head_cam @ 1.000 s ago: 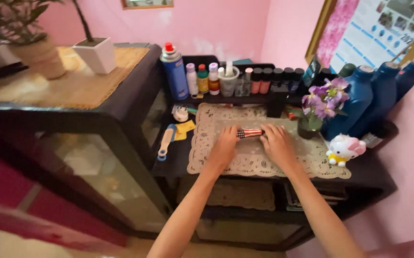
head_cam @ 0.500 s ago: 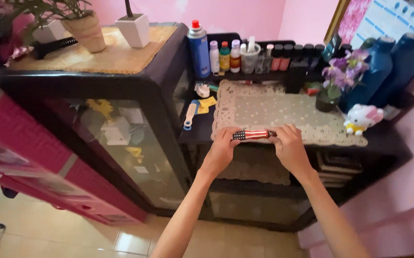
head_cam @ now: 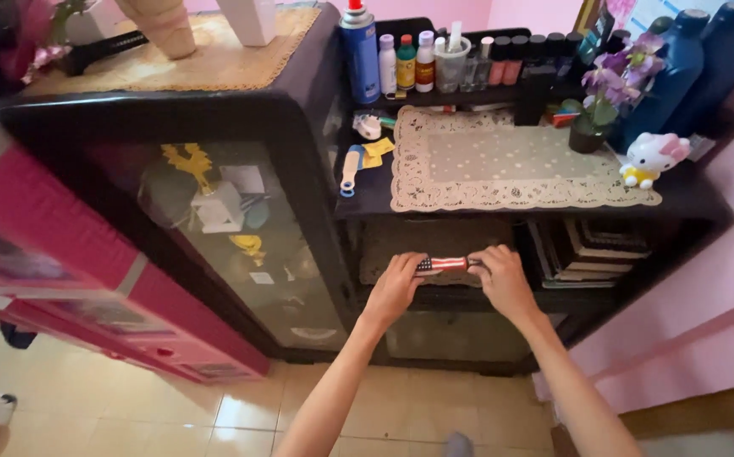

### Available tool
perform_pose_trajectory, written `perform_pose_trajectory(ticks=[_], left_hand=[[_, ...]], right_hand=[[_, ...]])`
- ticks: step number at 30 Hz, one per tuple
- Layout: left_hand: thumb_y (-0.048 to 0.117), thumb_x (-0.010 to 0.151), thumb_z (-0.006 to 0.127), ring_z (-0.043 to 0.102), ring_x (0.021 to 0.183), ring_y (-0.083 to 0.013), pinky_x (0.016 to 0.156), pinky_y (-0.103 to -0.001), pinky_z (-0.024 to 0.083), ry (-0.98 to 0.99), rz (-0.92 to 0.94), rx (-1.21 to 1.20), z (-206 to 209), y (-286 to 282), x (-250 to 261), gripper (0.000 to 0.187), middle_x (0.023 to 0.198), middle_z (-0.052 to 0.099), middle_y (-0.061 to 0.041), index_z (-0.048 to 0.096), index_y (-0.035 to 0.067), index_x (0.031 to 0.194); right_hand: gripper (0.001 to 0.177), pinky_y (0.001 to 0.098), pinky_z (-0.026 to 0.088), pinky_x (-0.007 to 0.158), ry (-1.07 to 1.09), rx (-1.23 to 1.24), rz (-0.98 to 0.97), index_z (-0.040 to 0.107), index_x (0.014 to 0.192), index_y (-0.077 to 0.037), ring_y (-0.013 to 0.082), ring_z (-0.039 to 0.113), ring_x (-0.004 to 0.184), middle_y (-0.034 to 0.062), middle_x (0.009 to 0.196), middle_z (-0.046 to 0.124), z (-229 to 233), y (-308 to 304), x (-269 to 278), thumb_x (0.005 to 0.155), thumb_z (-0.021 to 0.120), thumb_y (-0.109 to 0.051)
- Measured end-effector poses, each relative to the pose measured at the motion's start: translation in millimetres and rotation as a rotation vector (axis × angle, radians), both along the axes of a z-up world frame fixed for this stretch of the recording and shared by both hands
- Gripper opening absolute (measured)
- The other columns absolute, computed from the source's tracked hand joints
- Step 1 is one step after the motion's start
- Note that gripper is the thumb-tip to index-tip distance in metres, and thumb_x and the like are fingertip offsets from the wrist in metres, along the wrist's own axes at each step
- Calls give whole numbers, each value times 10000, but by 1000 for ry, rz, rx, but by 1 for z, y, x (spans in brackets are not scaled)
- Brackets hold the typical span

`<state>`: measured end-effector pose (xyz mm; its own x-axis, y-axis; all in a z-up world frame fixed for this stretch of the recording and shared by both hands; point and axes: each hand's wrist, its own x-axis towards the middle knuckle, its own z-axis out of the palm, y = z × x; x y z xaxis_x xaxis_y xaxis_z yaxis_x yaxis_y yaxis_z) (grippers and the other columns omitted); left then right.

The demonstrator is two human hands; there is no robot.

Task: The person moves small items from a cabinet top to a low pink tray, then returns to the cabinet to gather more items including a small jar, a toothbrush, and a beaded bracelet. They walk to a bed area and place the items into a blue bucket, then return to the cabinet to pick up a potted plant and a blue bottle, placing them on the pink tray.

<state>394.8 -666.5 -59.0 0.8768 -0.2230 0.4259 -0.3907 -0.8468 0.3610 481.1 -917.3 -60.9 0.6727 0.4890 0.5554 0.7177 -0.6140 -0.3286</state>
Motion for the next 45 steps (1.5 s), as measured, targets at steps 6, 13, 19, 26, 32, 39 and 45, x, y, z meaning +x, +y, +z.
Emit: perform_pose_trajectory(ticks=[6,13,19,26,32,39,45], left_hand=[[271,990,637,547,1245,-377,981,-558,504,111,136,246,-72,-13,69,407,1296,575,-150,562,120,1360],[285,1029,624,732,1011,-227,801,-386,638,220,238,218,-194,-29,168,443,1396,590,-92,501,218,1449],[65,998,591,754,899,-285,694,-363,627,-13,337,193,-138,-54,176,293,1203,689,-232,637,28,1285],[347,983,659,287,1487,-300,1175,-462,273,373,110,-527,-251,-21,225,792,1663,226,-95,200,231,1618],[296,1008,606,504,1232,-284,1015,-362,434,300,236,-231,-290,-30,240,589,1445,467,-150,387,109,1522],[392,1036,522,736,970,-189,697,-293,610,137,255,265,-215,-26,210,436,1242,685,-68,539,191,1423],[333,1057,501,646,1153,-237,950,-478,530,-209,240,217,-88,-38,101,388,1222,671,-62,563,175,1406]], right_hand=[[223,446,522,824,198,16,-32,736,1042,-111,330,652,912,94,888,705,-74,-10,55,923,701,-296],[300,490,534,927,580,-153,-233,685,1233,-11,384,679,1062,224,1100,732,-89,4,94,964,606,-116],[567,291,423,1143,1070,-260,-489,562,1482,-68,255,556,1328,158,1374,669,-86,33,141,967,603,-302],[488,215,459,1057,977,-155,-656,611,1446,-136,119,626,1204,49,1320,706,-262,-16,201,1016,575,-363],[436,196,465,991,774,-225,-735,614,1404,-90,99,644,1142,87,1284,702,-195,25,165,1065,500,-340],[350,350,565,728,578,-196,-489,763,999,-140,251,709,895,95,1013,768,-38,28,70,1062,471,-323],[313,465,520,950,-60,-210,-233,725,1141,-171,257,649,1130,53,1084,709,-110,28,75,1031,540,-400]])
